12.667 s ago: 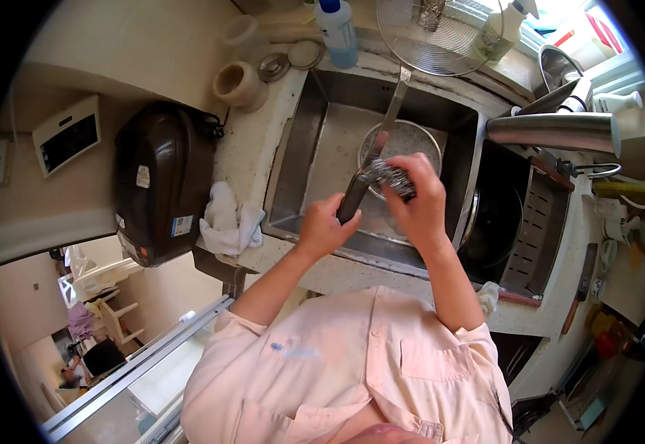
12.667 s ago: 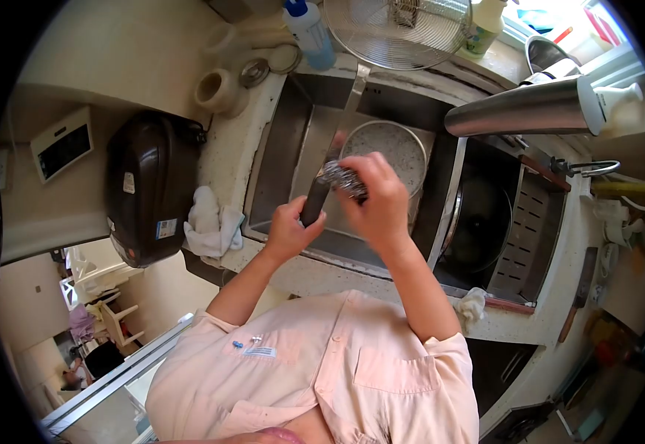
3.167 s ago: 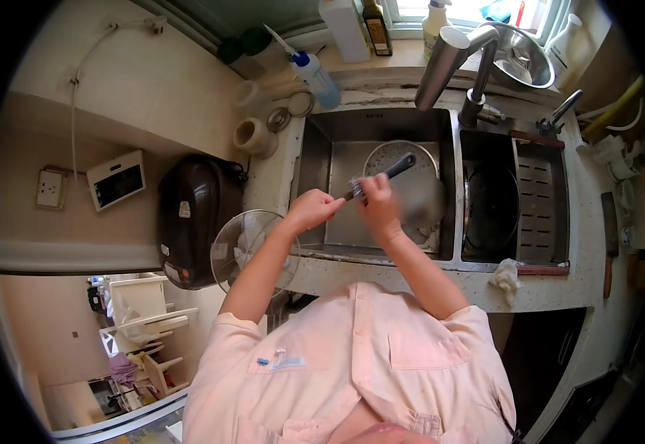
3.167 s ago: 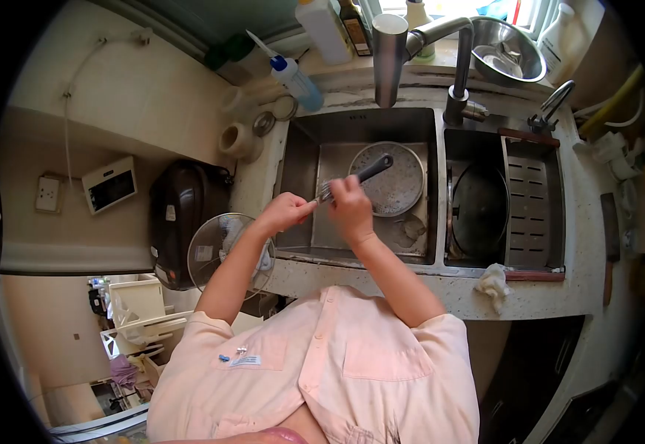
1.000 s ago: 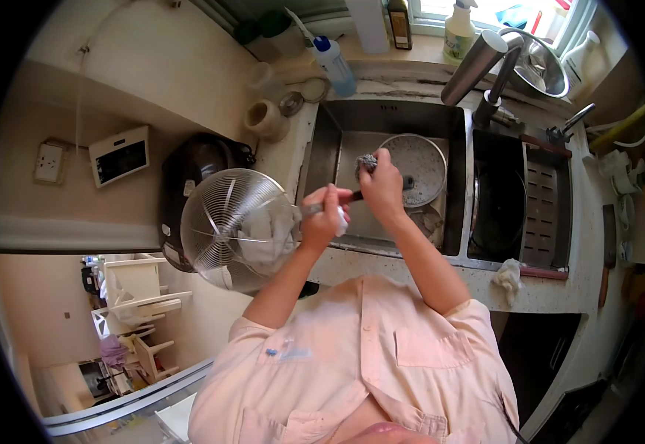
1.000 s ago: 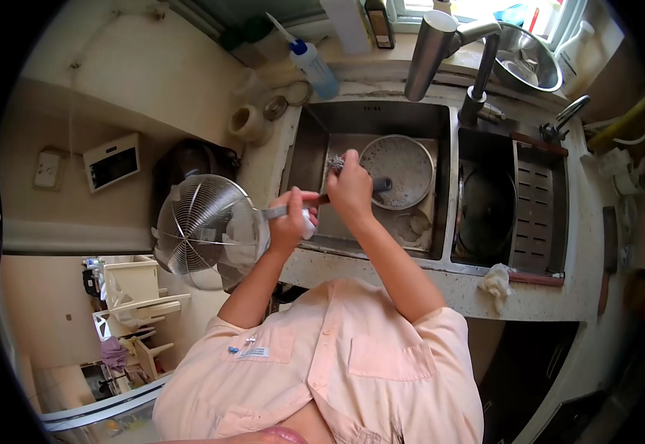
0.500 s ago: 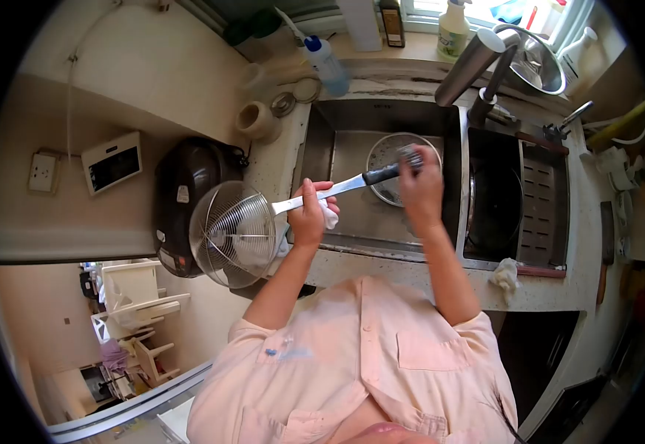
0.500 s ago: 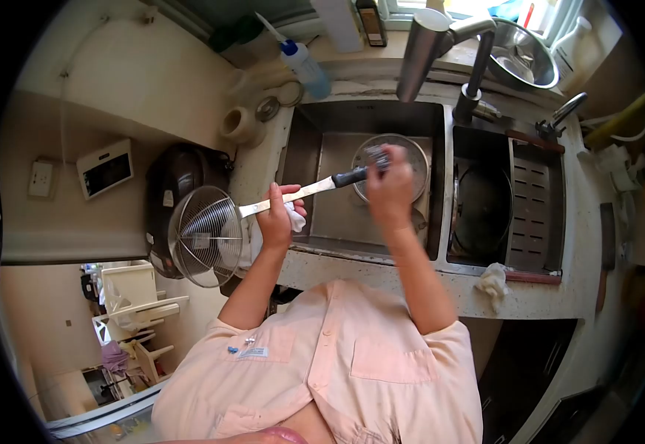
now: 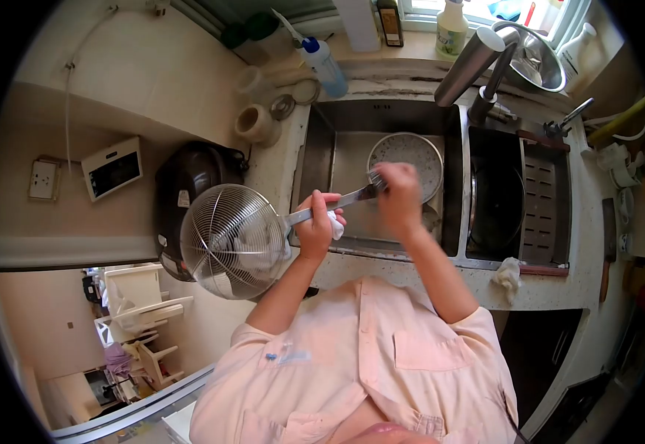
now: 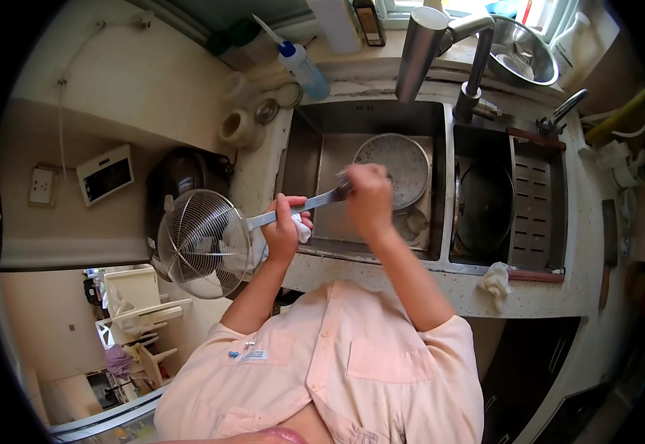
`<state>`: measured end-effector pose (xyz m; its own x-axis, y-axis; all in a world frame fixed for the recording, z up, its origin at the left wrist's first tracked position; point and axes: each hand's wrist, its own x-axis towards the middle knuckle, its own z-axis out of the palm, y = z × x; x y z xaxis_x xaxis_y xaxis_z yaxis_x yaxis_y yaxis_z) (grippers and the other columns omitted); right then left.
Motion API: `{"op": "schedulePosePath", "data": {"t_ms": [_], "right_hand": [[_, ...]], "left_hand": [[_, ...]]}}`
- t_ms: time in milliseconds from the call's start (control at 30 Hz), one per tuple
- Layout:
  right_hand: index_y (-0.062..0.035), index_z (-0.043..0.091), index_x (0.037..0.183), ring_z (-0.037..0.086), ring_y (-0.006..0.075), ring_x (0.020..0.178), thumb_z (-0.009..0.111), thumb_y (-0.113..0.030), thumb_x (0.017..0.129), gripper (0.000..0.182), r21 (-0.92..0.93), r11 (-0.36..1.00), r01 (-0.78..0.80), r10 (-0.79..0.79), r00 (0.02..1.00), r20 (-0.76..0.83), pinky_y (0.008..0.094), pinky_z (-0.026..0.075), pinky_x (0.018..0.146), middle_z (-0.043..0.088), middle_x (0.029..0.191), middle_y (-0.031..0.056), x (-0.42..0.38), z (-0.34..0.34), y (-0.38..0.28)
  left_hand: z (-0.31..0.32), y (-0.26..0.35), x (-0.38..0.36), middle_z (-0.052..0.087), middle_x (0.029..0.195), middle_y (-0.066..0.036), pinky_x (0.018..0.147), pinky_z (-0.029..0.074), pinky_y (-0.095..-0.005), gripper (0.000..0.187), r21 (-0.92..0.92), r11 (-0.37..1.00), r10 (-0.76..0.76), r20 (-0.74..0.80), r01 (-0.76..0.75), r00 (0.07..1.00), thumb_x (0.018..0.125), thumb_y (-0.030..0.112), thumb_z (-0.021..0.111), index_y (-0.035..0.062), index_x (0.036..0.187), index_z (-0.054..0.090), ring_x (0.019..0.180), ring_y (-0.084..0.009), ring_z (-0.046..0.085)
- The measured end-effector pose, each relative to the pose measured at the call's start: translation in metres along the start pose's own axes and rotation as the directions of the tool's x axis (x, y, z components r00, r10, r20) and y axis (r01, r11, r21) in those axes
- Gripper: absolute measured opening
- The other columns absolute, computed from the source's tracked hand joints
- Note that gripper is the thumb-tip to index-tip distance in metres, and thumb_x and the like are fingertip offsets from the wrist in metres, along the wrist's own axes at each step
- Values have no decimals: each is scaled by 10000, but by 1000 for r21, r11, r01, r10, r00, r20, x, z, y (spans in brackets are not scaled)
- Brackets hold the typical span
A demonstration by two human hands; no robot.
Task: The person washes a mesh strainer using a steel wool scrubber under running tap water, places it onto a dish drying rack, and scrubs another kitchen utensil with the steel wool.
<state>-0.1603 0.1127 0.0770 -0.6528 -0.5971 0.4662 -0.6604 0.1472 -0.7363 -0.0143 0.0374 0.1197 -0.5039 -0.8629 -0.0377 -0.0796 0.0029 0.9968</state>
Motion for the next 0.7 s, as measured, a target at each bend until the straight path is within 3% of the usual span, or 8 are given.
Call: {"op": "schedulePosePath", "data": {"t_ms": [67, 167, 300, 500, 533, 600, 633, 700], "right_hand": [[-31, 585, 867, 589, 253, 772, 632, -11, 670, 203, 13, 967, -254, 253, 966, 45, 360, 469, 669, 599, 697, 81, 10, -6, 39], [-24, 584, 921, 568, 155, 764, 658, -85, 744, 202, 464, 753, -468, 377, 883, 279, 295, 460, 676, 595, 738, 50, 31, -33, 26], [-39, 551, 1092, 508, 99, 902, 691, -97, 744, 380, 436, 791, -429, 36, 745, 666, 235, 414, 813, 564, 974, 31, 32, -51, 8], [-66, 532, 1154, 525, 98, 928, 780, -75, 633, 578, 403, 820, -407, -69, 628, 775, 244, 412, 860, 580, 1003, 21, 23, -51, -19], [-71, 529, 1161, 528, 98, 917, 780, -68, 631, 586, 423, 799, -427, -100, 600, 794, 245, 415, 855, 582, 993, 19, 20, -48, -22], [-62, 549, 1090, 548, 108, 881, 777, -55, 621, 522, 530, 725, -440, -86, 706, 703, 248, 435, 819, 597, 952, 25, 10, -39, -30], [-62, 553, 1073, 549, 105, 873, 778, -53, 619, 507, 568, 689, -449, -61, 746, 663, 244, 438, 810, 596, 946, 22, 7, -34, -33], [-66, 558, 1028, 551, 100, 854, 770, -44, 621, 459, 609, 657, -445, 0, 808, 589, 239, 446, 783, 597, 942, 19, 4, -27, -39]], "left_hand": [[-7, 0, -5, 571, 644, -78, 441, 445, -228, 443, 50, 997, 50, 45, -52, 998, 966, 316, 362, -26, 804, 591, 492, -112, 547], [-18, 2, 3, 576, 649, -77, 434, 441, -226, 441, 36, 999, 37, 77, -40, 996, 967, 303, 363, -22, 785, 599, 492, -111, 547], [-23, 21, 23, 563, 608, -62, 406, 416, -224, 434, -3, 999, 44, 106, -44, 993, 964, 297, 375, -9, 740, 586, 453, -106, 527], [-15, 69, 48, 510, 578, -2, 395, 338, -219, 413, 162, 986, 7, 179, -37, 984, 944, 326, 445, 29, 684, 566, 409, -76, 467], [-13, 71, 53, 510, 586, 3, 422, 347, -218, 393, 143, 981, 93, 231, -128, 969, 941, 319, 456, 27, 704, 570, 445, -74, 474], [-9, 72, 57, 512, 603, 12, 476, 364, -217, 354, 97, 949, 253, 328, -299, 910, 936, 306, 477, 24, 746, 576, 518, -70, 489], [-13, 78, 52, 539, 707, -20, 600, 410, -241, 281, 180, 980, 8, 404, -88, 915, 896, 297, 550, 20, 879, 595, 666, -101, 514], [-7, 69, 44, 526, 806, -29, 643, 433, -230, 250, 206, 909, 229, 482, -363, 846, 881, 240, 573, 6, 966, 592, 726, -99, 509]]}}
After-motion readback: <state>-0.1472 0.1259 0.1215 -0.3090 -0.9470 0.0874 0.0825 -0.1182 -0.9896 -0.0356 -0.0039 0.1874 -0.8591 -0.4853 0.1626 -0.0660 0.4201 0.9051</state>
